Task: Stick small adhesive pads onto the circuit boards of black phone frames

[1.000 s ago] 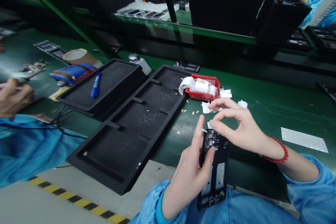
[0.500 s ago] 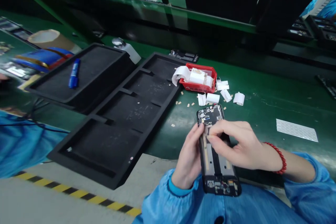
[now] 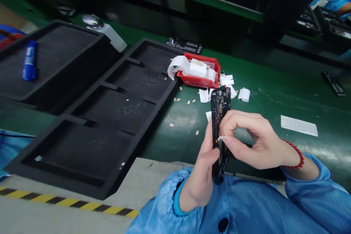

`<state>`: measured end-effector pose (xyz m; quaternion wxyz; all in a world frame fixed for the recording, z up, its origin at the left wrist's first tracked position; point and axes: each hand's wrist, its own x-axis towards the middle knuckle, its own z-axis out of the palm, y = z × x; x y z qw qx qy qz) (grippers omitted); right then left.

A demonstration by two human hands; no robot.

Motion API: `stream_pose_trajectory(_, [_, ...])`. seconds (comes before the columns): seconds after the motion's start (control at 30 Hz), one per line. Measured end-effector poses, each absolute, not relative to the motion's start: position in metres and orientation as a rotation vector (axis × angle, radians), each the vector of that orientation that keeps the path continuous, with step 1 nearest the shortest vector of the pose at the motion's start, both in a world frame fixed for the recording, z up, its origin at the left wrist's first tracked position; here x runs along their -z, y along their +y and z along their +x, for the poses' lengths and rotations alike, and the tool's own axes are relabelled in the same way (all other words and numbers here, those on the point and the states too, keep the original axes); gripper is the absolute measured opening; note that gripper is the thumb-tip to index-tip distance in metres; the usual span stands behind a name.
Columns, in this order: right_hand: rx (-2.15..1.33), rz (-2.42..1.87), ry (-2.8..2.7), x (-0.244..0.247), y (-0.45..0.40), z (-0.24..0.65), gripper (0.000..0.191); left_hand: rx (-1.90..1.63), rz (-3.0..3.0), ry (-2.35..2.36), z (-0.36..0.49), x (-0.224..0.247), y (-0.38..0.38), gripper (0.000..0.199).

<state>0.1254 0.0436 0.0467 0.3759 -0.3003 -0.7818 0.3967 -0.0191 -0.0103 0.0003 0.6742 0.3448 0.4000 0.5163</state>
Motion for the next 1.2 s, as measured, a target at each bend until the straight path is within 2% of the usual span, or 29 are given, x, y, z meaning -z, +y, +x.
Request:
stream_pose_trajectory(0.33, [-0.926,-0.718,-2.065,-0.051,0.045,0.124,0.019,-1.177,0.958,1.004,-0.019,-0.013,-0.004,0.056])
stream_pose_trajectory(0.8, [-0.92,-0.693,-2.04,-0.051,0.046,0.123,0.019,-1.238,0.926,0.689,-0.022,-0.01,-0.005,0.049])
stream_pose_trajectory(1.2, [-0.777,-0.807,-2.088,-0.049,0.047,0.125,0.018,-1.301,0.641,0.697,-0.012,-0.011,-0.007,0.046])
